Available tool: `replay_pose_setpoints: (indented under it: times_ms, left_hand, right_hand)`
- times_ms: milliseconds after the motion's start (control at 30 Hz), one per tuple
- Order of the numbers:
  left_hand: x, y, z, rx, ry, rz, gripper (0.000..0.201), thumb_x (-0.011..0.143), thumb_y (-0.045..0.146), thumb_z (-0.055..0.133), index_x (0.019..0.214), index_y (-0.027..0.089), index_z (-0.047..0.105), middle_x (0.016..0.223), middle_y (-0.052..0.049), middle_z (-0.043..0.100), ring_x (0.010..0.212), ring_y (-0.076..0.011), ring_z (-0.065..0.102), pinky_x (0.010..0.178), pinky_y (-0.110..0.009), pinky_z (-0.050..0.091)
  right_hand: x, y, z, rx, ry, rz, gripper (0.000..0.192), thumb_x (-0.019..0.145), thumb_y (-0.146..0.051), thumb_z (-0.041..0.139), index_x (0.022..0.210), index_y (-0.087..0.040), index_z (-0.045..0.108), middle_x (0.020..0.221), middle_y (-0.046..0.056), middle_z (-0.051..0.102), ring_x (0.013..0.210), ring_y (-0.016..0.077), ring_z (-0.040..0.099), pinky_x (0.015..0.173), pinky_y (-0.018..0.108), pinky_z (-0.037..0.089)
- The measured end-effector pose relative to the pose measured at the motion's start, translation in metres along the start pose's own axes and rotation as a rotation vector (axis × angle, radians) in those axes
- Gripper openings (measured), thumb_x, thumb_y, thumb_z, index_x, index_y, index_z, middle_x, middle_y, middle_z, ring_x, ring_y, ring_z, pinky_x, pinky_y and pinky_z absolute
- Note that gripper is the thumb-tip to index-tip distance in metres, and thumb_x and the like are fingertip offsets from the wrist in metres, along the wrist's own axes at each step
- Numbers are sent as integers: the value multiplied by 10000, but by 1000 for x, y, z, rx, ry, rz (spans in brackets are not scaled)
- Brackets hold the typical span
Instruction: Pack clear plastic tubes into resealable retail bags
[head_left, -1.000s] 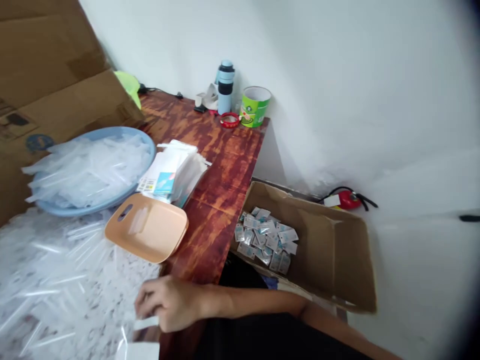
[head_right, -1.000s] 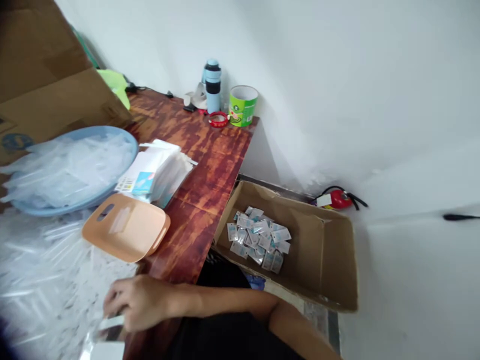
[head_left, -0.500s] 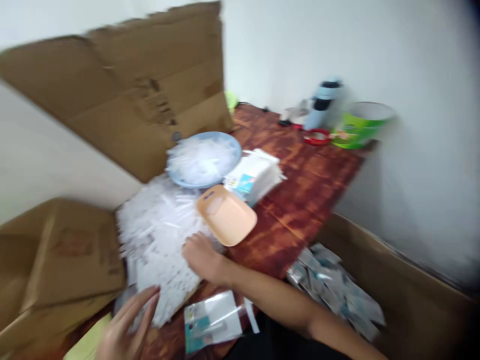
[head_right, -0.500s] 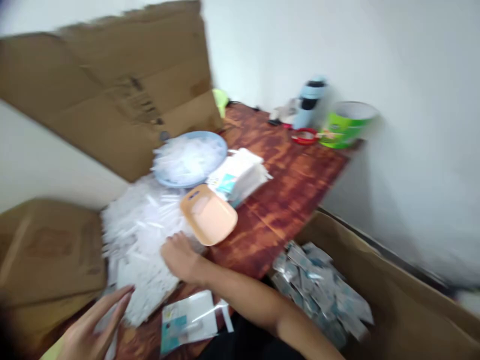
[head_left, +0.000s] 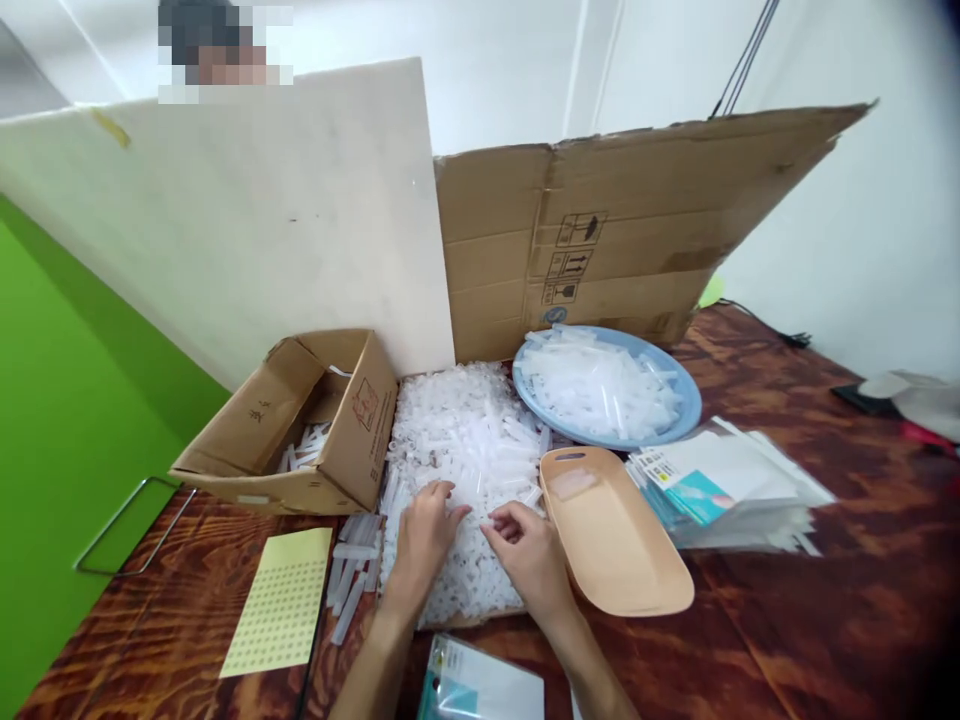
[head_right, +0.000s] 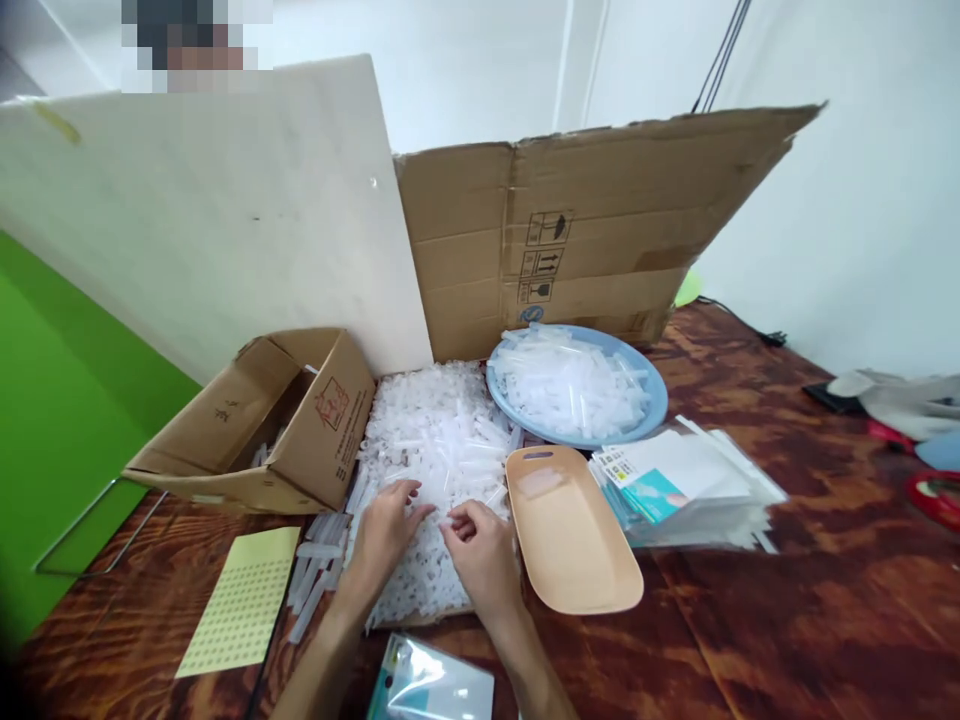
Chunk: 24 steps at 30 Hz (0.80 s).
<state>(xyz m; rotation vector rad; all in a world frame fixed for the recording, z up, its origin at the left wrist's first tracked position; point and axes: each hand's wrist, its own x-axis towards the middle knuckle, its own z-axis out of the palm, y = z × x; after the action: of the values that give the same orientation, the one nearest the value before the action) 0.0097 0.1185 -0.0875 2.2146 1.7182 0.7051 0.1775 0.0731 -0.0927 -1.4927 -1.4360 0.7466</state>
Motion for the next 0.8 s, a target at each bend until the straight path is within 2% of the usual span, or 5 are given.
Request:
replay_pose_setpoints:
  times_ms: [100,233,433,567,800]
  left_hand:
    - [3,-1,13,-28,22,0,153,855,141,709,1006,164,715,923,-88,752,880,-263,709,769,-349,549]
    - [-7,-6,4,-90,60,56,182,920,148,637,1086,181,702,996,-83,747,962,-246,689,861,-370,546]
    - [-36,-12,-19,-58,131,279,255,975,176,568,1198,237,676,1062,-87,721,986,-247,658,876,-397,536]
    - [-50,-15,-25,-19,79,292,296,984,130,528,1225,238,662,1065,-101,708,979,-246,646,861,-390,536]
    - [-71,-14,-35,-159,-50,283,391,985,68,470,1304,252,603,1070,-89,676,975,-230,620,837,-340,542]
  right_hand:
    - [1,1,3,102,-63,123,169,844,-341,694,807,-177,718,633,22,691,517,184,653,490,262,513]
    - [3,4,1,226,-78,202,291,826,-450,726,734,-175,700,636,32,705,509,185,657,473,255,518]
    - [10,0,-11,111,-182,62,272,839,-416,744,721,-184,667,606,10,693,541,170,658,520,235,495]
    - [14,-7,-17,-25,-377,-60,236,891,-343,696,710,-193,675,562,-11,670,515,153,634,538,230,466]
    - [4,-10,-19,-164,-482,-274,349,970,-408,600,688,-205,631,572,-1,652,528,161,616,572,252,432]
